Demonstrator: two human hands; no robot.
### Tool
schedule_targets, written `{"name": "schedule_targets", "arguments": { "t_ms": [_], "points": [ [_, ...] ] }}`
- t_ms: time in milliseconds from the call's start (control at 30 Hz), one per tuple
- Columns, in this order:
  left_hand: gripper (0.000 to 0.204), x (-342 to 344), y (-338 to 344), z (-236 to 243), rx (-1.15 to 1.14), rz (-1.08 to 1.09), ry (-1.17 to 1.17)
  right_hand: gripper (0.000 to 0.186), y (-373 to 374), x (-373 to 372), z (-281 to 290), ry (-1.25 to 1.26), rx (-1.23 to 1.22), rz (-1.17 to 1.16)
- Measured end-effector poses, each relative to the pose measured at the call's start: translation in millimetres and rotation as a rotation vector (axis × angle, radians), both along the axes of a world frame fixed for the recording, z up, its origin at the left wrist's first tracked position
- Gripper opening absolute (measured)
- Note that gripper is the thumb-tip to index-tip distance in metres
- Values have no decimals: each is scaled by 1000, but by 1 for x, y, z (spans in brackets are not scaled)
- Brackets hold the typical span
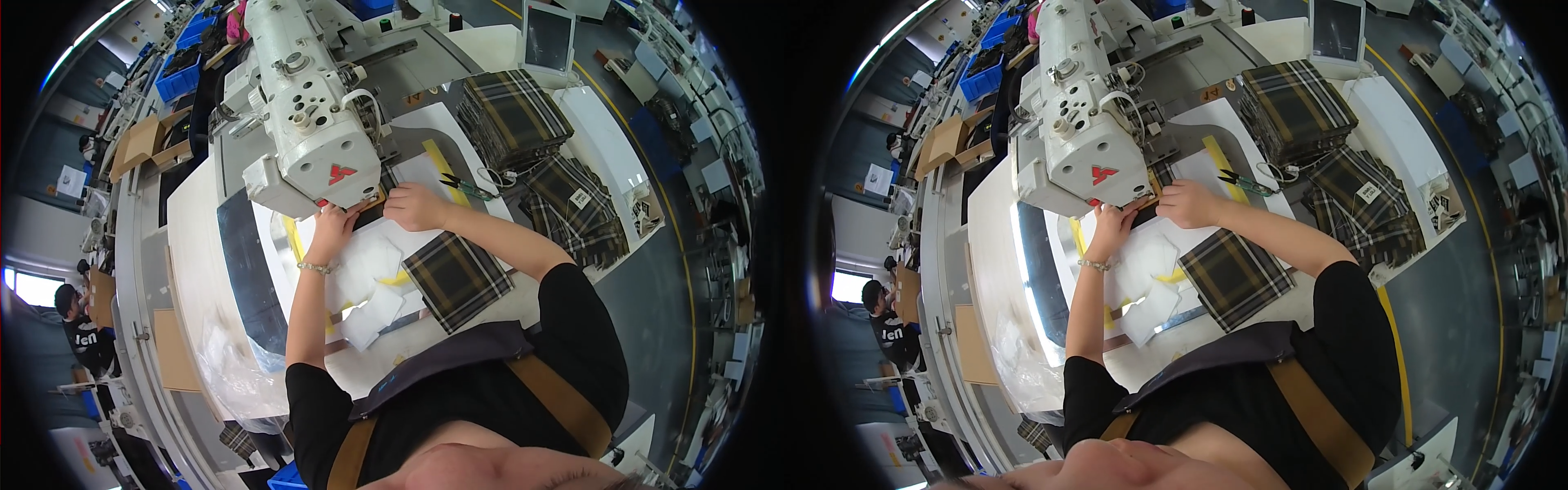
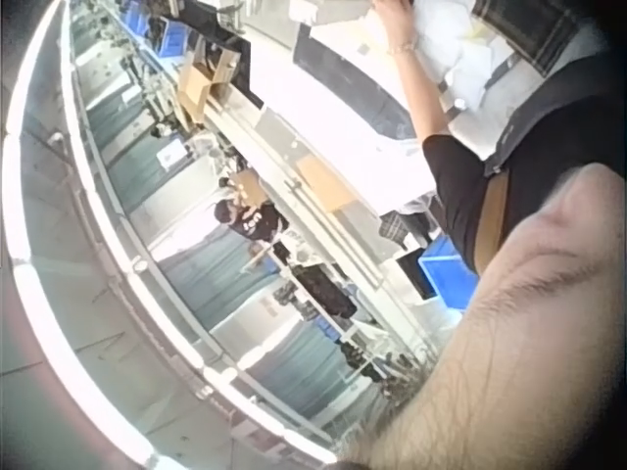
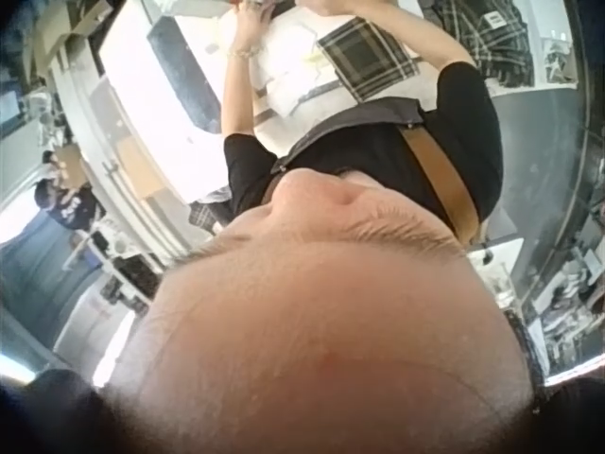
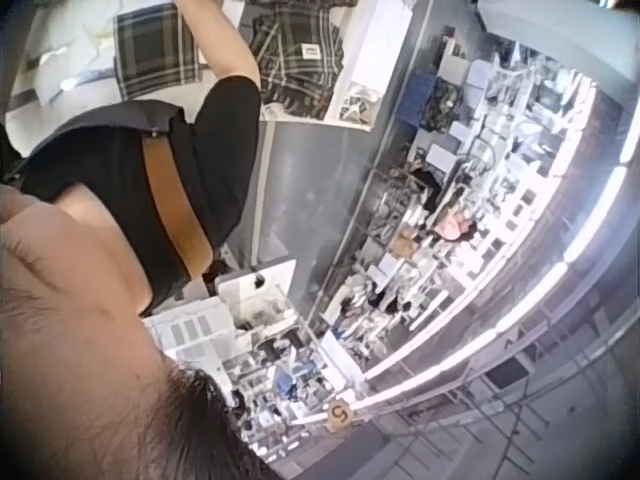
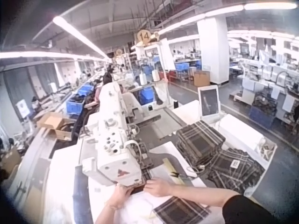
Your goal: Sewing labels onto plaid fabric pieces using an industrial sewing machine.
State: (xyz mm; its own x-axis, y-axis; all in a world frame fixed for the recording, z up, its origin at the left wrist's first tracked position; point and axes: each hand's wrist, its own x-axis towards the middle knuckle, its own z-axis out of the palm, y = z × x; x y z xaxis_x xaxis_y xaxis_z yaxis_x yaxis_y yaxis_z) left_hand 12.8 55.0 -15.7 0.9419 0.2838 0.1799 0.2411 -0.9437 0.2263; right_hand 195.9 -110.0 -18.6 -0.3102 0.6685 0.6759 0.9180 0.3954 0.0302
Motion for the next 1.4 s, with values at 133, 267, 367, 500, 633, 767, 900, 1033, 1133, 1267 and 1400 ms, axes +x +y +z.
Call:
{"name": "schedule_targets", "arguments": {
  "t_ms": [133, 267, 367, 500, 633, 767, 900, 1033, 1133, 1267, 1400],
  "points": [
    [36, -27, 2, 8, -38, -20, -116, 6, -25, 9, 9, 127, 17, -37],
    [34, -42, -6, 23, -49, 3, -177, 7, -66, 22, 22, 319, -26, -260],
    [32, -48, -14, 39, -42, -40, -147, 9, -82, 20, 30, 393, -59, -325],
    [29, -39, -23, 45, -32, -176, -38, 10, -85, 11, 29, 447, -57, -358],
    [26, -29, -32, 42, 24, -243, -6, 10, -83, 2, 24, 426, -74, -359],
    [27, -20, -33, 46, 47, -249, 21, 12, -84, 2, 18, 372, -121, -327],
    [27, -18, -30, 44, 99, -243, 96, 11, -83, 2, 13, 415, -101, -322],
    [26, -12, -34, 53, 55, -228, 211, 12, -83, 4, 11, 442, -88, -321],
    [26, -10, -37, 57, 89, -227, 256, 12, -81, 5, 12, 472, -118, -324],
    [26, -9, -37, 60, 108, -231, 280, 11, -81, 5, 15, 506, -113, -344],
    [25, -11, -31, 53, 116, -267, 150, 12, -80, 6, 14, 521, -116, -357]
  ]
}}
